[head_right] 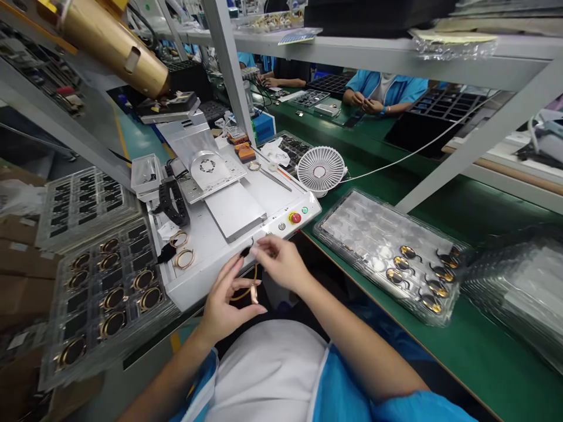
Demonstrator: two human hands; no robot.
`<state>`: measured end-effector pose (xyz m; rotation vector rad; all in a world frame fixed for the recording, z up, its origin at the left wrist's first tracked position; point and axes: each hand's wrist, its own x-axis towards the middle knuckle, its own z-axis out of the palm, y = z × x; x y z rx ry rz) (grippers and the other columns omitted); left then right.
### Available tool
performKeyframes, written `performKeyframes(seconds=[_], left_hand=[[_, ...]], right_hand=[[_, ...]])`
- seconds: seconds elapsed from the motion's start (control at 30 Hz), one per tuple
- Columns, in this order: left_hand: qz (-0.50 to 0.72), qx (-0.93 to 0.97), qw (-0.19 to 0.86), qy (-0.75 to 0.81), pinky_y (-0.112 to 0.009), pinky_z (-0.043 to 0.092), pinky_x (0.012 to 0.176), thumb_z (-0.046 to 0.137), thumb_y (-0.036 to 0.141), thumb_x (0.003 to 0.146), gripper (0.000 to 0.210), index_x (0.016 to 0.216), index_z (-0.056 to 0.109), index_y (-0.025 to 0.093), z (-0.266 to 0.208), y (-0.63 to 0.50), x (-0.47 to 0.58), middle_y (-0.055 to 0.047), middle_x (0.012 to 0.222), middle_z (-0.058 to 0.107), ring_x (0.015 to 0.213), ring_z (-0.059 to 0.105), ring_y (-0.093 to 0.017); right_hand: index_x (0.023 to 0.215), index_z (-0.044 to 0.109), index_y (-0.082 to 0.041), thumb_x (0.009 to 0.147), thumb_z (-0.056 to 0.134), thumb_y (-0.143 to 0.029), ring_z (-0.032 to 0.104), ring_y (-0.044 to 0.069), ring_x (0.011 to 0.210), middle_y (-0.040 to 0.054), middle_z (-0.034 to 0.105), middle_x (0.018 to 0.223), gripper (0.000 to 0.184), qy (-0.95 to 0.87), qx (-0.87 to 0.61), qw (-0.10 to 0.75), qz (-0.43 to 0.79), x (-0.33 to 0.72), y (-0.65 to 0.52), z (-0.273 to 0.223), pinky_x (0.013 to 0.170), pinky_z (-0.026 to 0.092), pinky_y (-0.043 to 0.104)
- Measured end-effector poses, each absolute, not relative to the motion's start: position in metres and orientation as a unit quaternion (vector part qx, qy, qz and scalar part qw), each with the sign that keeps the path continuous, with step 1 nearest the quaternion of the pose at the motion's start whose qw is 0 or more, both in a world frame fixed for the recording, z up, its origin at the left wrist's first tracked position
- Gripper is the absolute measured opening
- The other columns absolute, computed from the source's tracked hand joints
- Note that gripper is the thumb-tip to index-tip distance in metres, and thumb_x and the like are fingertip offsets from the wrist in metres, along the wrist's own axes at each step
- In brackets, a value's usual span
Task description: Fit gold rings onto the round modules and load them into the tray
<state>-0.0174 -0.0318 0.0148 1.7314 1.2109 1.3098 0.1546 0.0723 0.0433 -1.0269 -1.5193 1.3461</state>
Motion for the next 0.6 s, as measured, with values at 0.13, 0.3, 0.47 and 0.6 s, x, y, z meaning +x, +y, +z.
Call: performKeyframes(seconds=[0.13, 0.3, 0.47, 0.6], left_hand=[[0.411, 0.757, 0.236, 0.449, -0.046, 0.067, 0.092, 0.089, 0.040, 0.075, 0.117, 0.165, 0.016, 0.034, 0.012, -0.027, 0.000, -0.024, 0.168, 0.030, 0.102, 0.078, -0.030], [0.435, 0.737, 0.316, 0.410, -0.048, 0.063, 0.099, 0.093, 0.037, 0.070, 0.109, 0.161, 0.033, 0.032, 0.019, -0.024, 0.005, -0.025, 0.169, 0.027, 0.101, 0.079, -0.029], [0.488, 0.680, 0.389, 0.385, -0.044, 0.066, 0.089, 0.096, 0.032, 0.064, 0.101, 0.152, 0.046, 0.031, 0.027, -0.023, -0.003, -0.028, 0.167, 0.031, 0.095, 0.080, -0.029], [0.447, 0.733, 0.341, 0.381, -0.045, 0.064, 0.094, 0.097, 0.027, 0.064, 0.105, 0.154, 0.044, 0.033, 0.029, -0.023, -0.005, -0.024, 0.164, 0.039, 0.094, 0.080, -0.028]], right_hand=[[0.127, 0.070, -0.019, 0.083, 0.078, -0.048, 0.072, 0.026, 0.100, 0.0120, 0.075, 0.118, 0.053, -0.558, -0.379, 0.453, 0.582, 0.155, 0.044, 0.039, 0.086, 0.060, 0.039], [0.095, 0.079, -0.018, 0.086, 0.074, -0.051, 0.072, 0.021, 0.077, 0.0058, 0.076, 0.086, 0.034, -0.515, -0.374, 0.453, 0.625, 0.170, 0.050, 0.051, 0.076, 0.061, 0.034], [0.084, 0.077, -0.016, 0.081, 0.080, -0.050, 0.064, 0.013, 0.054, 0.0014, 0.068, 0.063, 0.034, -0.498, -0.380, 0.419, 0.657, 0.181, 0.049, 0.061, 0.057, 0.057, 0.026], [0.085, 0.076, -0.015, 0.073, 0.087, -0.045, 0.066, 0.014, 0.055, 0.0021, 0.070, 0.064, 0.034, -0.481, -0.393, 0.412, 0.667, 0.181, 0.047, 0.061, 0.057, 0.059, 0.026]])
